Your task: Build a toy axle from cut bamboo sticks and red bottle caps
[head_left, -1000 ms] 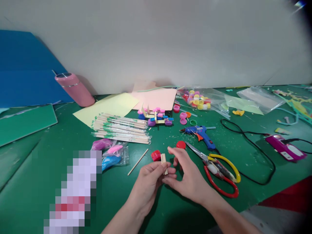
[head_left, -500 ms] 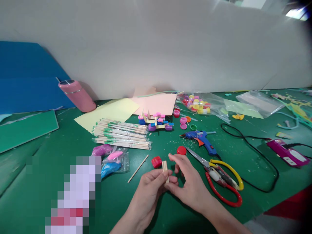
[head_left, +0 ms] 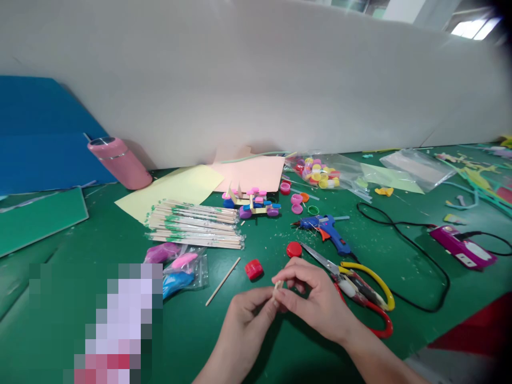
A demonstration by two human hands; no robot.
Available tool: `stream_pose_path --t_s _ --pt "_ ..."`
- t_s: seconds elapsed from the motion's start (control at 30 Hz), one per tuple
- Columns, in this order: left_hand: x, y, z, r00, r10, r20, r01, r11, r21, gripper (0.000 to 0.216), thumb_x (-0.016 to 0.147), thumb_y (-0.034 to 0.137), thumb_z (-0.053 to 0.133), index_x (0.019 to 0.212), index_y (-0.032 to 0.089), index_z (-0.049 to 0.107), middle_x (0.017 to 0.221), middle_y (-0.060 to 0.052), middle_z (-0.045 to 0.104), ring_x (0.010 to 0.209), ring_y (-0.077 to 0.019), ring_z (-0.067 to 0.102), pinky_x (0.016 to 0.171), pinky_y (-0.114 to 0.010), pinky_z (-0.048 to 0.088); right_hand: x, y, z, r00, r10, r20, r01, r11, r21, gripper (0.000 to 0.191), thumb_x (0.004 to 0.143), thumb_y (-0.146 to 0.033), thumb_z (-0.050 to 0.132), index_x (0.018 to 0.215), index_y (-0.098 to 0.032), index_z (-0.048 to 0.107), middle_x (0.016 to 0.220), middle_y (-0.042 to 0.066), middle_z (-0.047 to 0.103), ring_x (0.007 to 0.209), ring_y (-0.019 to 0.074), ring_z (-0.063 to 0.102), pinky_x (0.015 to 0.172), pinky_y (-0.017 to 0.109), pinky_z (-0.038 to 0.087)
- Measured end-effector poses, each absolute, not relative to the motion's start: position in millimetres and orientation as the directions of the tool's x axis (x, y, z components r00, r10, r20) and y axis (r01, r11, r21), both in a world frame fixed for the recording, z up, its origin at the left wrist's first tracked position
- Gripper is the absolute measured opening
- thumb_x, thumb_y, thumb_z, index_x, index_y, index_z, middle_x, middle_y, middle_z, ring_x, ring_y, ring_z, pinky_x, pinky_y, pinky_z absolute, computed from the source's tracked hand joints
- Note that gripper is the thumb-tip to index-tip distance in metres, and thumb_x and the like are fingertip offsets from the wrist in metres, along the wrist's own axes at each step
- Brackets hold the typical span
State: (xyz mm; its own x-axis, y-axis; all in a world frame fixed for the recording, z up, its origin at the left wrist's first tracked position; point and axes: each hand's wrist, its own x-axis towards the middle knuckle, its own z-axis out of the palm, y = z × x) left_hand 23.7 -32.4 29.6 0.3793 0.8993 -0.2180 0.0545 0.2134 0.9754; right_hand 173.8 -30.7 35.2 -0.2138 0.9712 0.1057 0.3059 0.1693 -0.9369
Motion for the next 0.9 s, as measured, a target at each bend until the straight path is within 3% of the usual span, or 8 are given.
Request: stream_pose_path --t_s 0.4,0.9 --pt "22.8 -34.0 29.0 0.4 0.898 -0.184 0.136 0.14 0.981 0.022 0.079 0.027 0.054 0.085 0.018 0.073 0.067 -0.002 0.067 0.067 -0.0178 0.055 0.061 -0.022 0.041 174.2 -34.6 42.6 -0.239 0.957 0.164 0.321 0.237 -0.917 0.011 0.08 -0.022 0.057 0.08 -0.016 0.067 0.07 0.001 0.054 0.063 0.0108 0.052 0.056 0.021 0.041" --pt "21.6 -34.5 34.4 0.413 0.897 -0.156 0.059 0.145 0.988 0.018 0.077 0.024 0.057 0.084 0.02 0.073 0.067 0.0 0.067 0.067 -0.0156 0.056 0.062 -0.02 0.041 170.7 -35.9 46.2 -0.266 0.944 0.196 0.341 0.282 -0.897 0.014 0.079 -0.018 0.056 0.076 -0.014 0.068 0.065 0.001 0.052 0.062 0.0109 0.051 0.055 0.021 0.039"
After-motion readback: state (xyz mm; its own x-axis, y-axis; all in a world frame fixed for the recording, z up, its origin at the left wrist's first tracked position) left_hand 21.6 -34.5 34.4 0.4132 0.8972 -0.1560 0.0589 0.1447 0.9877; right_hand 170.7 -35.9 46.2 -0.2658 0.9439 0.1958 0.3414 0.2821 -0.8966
